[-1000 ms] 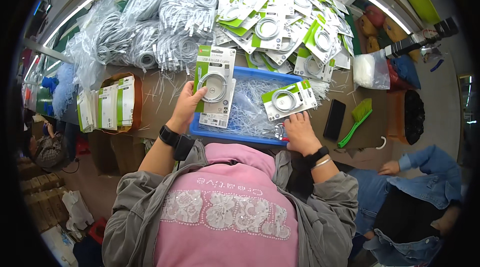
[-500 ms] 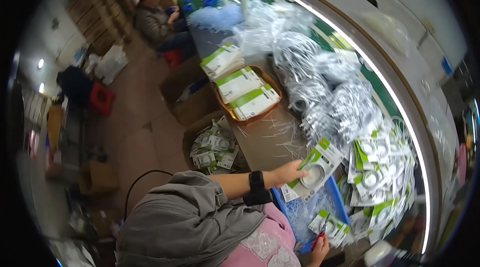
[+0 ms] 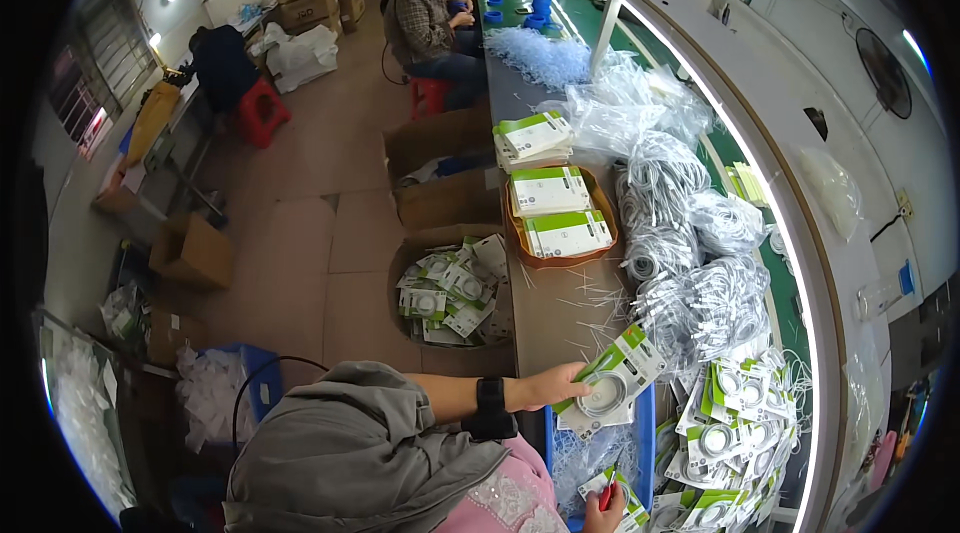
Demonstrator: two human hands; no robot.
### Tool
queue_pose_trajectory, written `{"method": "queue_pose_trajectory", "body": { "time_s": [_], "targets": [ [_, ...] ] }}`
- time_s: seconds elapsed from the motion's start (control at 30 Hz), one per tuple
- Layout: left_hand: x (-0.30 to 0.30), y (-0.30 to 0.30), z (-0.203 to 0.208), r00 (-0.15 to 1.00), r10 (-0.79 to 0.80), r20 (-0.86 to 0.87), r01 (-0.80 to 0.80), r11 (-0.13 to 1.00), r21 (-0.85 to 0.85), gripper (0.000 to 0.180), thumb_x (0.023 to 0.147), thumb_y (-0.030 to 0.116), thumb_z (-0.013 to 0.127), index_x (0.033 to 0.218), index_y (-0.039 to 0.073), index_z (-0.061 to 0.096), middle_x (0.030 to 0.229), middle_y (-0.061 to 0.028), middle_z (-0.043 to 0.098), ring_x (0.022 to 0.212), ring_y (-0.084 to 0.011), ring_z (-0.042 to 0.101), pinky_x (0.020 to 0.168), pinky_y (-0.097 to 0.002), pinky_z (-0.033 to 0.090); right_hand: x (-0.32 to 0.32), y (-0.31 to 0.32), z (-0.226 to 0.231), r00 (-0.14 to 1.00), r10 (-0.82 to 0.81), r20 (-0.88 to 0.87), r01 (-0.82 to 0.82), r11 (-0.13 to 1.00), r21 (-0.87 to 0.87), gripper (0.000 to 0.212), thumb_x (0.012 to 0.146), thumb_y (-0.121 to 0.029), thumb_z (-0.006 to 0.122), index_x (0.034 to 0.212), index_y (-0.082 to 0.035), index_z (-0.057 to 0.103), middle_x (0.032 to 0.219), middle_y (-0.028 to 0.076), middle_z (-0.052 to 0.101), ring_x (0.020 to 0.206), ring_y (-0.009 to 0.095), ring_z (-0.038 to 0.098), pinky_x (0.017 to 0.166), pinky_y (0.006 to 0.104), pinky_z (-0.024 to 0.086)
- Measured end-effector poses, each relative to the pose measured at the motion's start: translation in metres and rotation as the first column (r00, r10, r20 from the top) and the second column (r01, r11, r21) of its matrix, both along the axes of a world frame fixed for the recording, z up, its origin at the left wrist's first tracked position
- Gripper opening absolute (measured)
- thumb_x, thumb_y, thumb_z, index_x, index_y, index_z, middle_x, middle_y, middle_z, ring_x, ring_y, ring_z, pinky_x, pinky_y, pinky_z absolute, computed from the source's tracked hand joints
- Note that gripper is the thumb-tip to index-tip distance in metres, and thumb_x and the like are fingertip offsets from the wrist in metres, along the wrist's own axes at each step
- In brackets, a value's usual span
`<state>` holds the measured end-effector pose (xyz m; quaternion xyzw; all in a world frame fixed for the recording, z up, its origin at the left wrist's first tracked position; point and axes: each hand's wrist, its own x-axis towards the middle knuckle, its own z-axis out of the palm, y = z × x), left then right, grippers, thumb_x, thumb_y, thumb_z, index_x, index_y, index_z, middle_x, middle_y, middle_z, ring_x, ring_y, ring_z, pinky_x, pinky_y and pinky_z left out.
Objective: The person scans a QR code on a phone, picks up a packaged cable, and trims the plastic packaging with shears. They repeat this process, trimming each package and placing the finished items into a blue tray.
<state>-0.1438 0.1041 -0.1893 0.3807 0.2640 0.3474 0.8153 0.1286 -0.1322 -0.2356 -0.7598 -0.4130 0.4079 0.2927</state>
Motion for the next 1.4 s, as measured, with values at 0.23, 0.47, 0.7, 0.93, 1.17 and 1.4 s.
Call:
{"method": "queue_pose_trajectory", "body": {
  "time_s": [0.23,0.47,0.7,0.93,1.17,1.4],
  "targets": [
    [-0.005,-0.012,0.008,1.000,0.008,0.014,-0.008,1.000,-0.001,0.028,0.088,0.009,0.057,0.114,-0.002,0.050,0.103,-0.0076,0.060,0.092,-0.0125,0.057,0.081,-0.0274,0.048,-0.013,0.010,0.018,0.983,0.171,0.073,-0.166,0.984,-0.065,0.055,0.082,-0.012,0.067,0.129,0.006,0.045,0.120,0.017,0.057,0.108,0.020,0.056,0.091,0.0286,0.044],
    [0.002,-0.015,0.006,1.000,0.014,0.019,-0.015,1.000,0.025,0.028,0.089,0.009,0.058,0.114,-0.002,0.050,0.101,-0.0068,0.061,0.090,-0.0117,0.058,0.079,-0.0273,0.048,-0.010,0.000,0.006,0.989,0.118,0.087,-0.120,0.993,0.018,0.050,0.080,-0.008,0.066,0.125,0.006,0.050,0.116,0.014,0.060,0.104,0.017,0.057,0.087,0.0262,0.045],
    [0.009,-0.020,0.009,1.000,0.017,0.022,-0.018,0.998,0.058,0.028,0.089,0.009,0.058,0.113,-0.002,0.050,0.099,-0.0057,0.060,0.089,-0.0105,0.057,0.078,-0.0266,0.049,-0.012,-0.008,0.007,0.987,0.082,0.137,-0.096,0.990,0.100,0.042,0.080,-0.006,0.066,0.119,0.005,0.054,0.103,0.008,0.062,0.092,0.012,0.056,0.080,0.0232,0.045],
    [0.012,-0.022,0.015,1.000,-0.025,0.014,0.024,0.998,0.051,0.032,0.088,0.008,0.057,0.118,-0.001,0.049,0.103,-0.0061,0.060,0.092,-0.0106,0.057,0.081,-0.0266,0.048,-0.024,-0.008,0.028,0.979,0.056,0.195,-0.082,0.989,0.127,0.034,0.079,-0.007,0.066,0.110,0.003,0.057,0.089,0.003,0.059,0.078,0.009,0.050,0.071,0.0229,0.043],
    [0.014,-0.017,0.017,0.999,-0.037,0.015,0.035,0.996,0.077,0.035,0.089,0.007,0.056,0.121,-0.001,0.048,0.107,-0.0065,0.060,0.096,-0.0110,0.057,0.087,-0.0272,0.046,-0.023,-0.006,0.018,0.985,0.043,0.164,-0.076,0.976,0.204,0.035,0.080,-0.008,0.067,0.110,0.004,0.057,0.092,0.004,0.059,0.081,0.010,0.051,0.073,0.0233,0.043],
    [0.016,-0.019,0.017,0.999,-0.041,0.007,0.040,0.997,0.065,0.035,0.089,0.008,0.056,0.121,-0.001,0.048,0.107,-0.0060,0.060,0.096,-0.0113,0.057,0.087,-0.0278,0.046,-0.011,-0.012,0.000,0.991,0.029,0.129,-0.054,0.980,0.192,0.041,0.080,-0.008,0.067,0.116,0.004,0.054,0.102,0.006,0.060,0.091,0.012,0.054,0.080,0.0242,0.044]
  ]
}}
